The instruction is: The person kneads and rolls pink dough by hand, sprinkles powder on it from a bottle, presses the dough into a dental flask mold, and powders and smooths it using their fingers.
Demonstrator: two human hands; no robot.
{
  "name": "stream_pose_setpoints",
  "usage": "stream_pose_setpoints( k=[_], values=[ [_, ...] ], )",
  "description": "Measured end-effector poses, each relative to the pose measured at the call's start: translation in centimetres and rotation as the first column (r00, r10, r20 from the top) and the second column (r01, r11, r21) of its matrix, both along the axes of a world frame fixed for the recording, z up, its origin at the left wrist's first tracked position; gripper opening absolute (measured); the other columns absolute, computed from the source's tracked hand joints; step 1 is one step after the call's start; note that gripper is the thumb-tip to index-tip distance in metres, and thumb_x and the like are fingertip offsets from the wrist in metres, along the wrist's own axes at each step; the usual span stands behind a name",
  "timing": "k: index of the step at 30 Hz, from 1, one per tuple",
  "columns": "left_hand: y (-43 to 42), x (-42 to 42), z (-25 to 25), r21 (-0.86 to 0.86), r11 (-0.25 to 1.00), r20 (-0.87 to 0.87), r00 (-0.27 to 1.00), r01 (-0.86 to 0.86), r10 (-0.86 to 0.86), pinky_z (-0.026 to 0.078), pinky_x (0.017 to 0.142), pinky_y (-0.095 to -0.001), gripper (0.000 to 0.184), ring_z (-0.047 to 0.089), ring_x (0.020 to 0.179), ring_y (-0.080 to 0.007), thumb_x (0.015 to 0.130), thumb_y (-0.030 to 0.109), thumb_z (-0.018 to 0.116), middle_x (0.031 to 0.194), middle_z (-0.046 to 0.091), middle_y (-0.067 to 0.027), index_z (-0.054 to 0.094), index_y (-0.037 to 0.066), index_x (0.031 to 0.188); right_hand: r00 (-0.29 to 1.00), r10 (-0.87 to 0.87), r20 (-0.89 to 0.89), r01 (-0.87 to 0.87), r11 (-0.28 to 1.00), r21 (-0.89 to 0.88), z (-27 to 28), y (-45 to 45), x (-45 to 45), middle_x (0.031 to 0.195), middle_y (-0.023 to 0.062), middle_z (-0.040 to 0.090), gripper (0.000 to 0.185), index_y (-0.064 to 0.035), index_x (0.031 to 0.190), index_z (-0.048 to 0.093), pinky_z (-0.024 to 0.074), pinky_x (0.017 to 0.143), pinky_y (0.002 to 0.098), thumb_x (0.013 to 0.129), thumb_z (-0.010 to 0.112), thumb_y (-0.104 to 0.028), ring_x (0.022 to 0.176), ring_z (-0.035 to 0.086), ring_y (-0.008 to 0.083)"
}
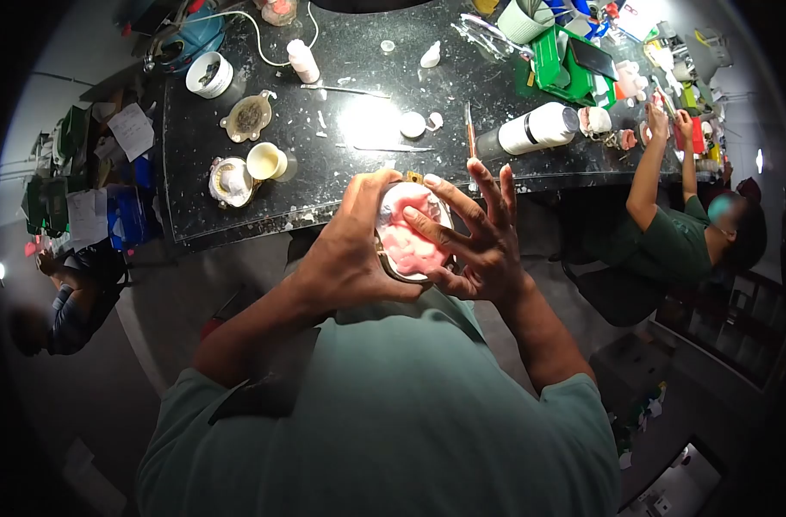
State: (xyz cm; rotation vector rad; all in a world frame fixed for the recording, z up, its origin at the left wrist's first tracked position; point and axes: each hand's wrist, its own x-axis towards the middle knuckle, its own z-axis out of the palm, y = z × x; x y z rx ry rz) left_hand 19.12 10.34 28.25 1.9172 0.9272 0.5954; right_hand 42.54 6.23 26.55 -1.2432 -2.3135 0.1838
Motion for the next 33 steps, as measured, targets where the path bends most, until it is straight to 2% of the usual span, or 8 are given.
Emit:
stream_pose_setpoints(
  k=[8, 12, 16, 20, 24, 28, 30, 33],
  values=[
    [0.1, 0.2, 0.8, -0.132, 0.991, -0.016, 1.0, -0.021, 0.019, 0.047, 0.106, -0.0426, 0.113, 0.053, 0.125, -0.0379, 0.058, 0.032, 0.096, 0.133, 0.047, -0.0256, 0.034, -0.005, 0.145, 0.997, 0.067, 0.04, -0.067, 0.998, -0.002, 0.9, 0.5, 0.9, 0.153, 0.0025, 0.052, 0.062, -0.0261, 0.129, 0.07, 0.0027, 0.127, 0.0595, 0.094, 0.05, -0.073, 0.155, 0.026, 0.0342],
    [0.6, 0.0, 1.1, -0.245, 0.969, -0.032, 0.999, -0.014, 0.006, 0.046, 0.107, -0.0416, 0.11, 0.054, 0.125, -0.0355, 0.057, 0.033, 0.095, 0.131, 0.049, -0.0239, 0.038, -0.004, 0.144, 0.999, 0.047, -0.013, -0.048, 0.999, -0.016, 1.6, 1.0, 0.9, 0.152, 0.002, 0.054, 0.061, -0.0247, 0.124, 0.074, 0.0042, 0.127, 0.0592, 0.093, 0.053, -0.073, 0.154, 0.029, 0.0335],
    [0.8, 0.2, 1.2, -0.336, 0.942, 0.017, 1.0, 0.006, 0.0, 0.046, 0.108, -0.0407, 0.108, 0.055, 0.125, -0.034, 0.056, 0.032, 0.095, 0.131, 0.05, -0.0222, 0.04, -0.004, 0.142, 0.994, 0.11, 0.029, -0.11, 0.994, -0.009, 1.1, 1.4, 1.5, 0.152, 0.0026, 0.054, 0.064, -0.025, 0.128, 0.072, 0.0039, 0.127, 0.0595, 0.094, 0.05, -0.074, 0.154, 0.03, 0.0347],
    [0.4, 0.2, 0.6, -0.401, 0.916, 0.052, 0.999, 0.007, 0.016, 0.045, 0.11, -0.0393, 0.108, 0.055, 0.126, -0.0335, 0.056, 0.033, 0.094, 0.132, 0.051, -0.022, 0.041, -0.006, 0.141, 0.998, 0.065, -0.025, -0.065, 0.998, -0.013, 1.5, 1.5, 0.9, 0.15, 0.0025, 0.055, 0.062, -0.0239, 0.123, 0.075, 0.005, 0.127, 0.0593, 0.094, 0.05, -0.073, 0.153, 0.032, 0.0333],
    [0.8, 0.3, 1.0, -0.491, 0.871, 0.093, 0.994, 0.002, 0.051, 0.044, 0.111, -0.0388, 0.109, 0.054, 0.128, -0.0336, 0.055, 0.031, 0.094, 0.134, 0.05, -0.0232, 0.04, -0.007, 0.142, 0.993, 0.119, -0.01, -0.119, 0.993, -0.019, 1.3, 1.8, 1.1, 0.15, 0.0038, 0.055, 0.063, -0.0233, 0.123, 0.075, 0.0054, 0.127, 0.0607, 0.095, 0.049, -0.073, 0.152, 0.034, 0.034],
    [0.5, 0.2, 0.7, -0.325, 0.945, 0.02, 0.999, -0.02, 0.028, 0.045, 0.11, -0.0408, 0.111, 0.053, 0.127, -0.0356, 0.055, 0.03, 0.095, 0.133, 0.049, -0.0243, 0.038, -0.007, 0.143, 0.992, 0.046, -0.115, -0.048, 0.999, -0.018, 1.5, 2.0, 0.4, 0.146, 0.0048, 0.059, 0.059, -0.0238, 0.12, 0.077, 0.0059, 0.126, 0.0623, 0.096, 0.05, -0.07, 0.149, 0.039, 0.0348],
    [0.5, 0.2, 0.8, -0.196, 0.981, -0.006, 1.0, 0.002, -0.004, 0.045, 0.109, -0.0424, 0.113, 0.053, 0.127, -0.0375, 0.055, 0.03, 0.095, 0.132, 0.049, -0.0248, 0.036, -0.007, 0.144, 0.995, 0.063, -0.072, -0.065, 0.997, -0.03, 1.5, 2.3, 0.9, 0.148, 0.0047, 0.057, 0.059, -0.024, 0.121, 0.077, 0.0066, 0.126, 0.0628, 0.096, 0.051, -0.07, 0.149, 0.038, 0.0347],
    [0.4, 0.2, 0.7, -0.127, 0.992, -0.003, 1.0, 0.025, -0.026, 0.045, 0.108, -0.0448, 0.113, 0.051, 0.127, -0.0412, 0.058, 0.03, 0.095, 0.132, 0.048, -0.0262, 0.034, -0.006, 0.146, 0.999, 0.045, -0.015, -0.045, 0.999, 0.002, 2.1, 2.2, 1.8, 0.149, 0.0038, 0.056, 0.058, -0.0259, 0.123, 0.076, 0.0098, 0.125, 0.0632, 0.096, 0.051, -0.07, 0.15, 0.037, 0.0344]
  ],
)
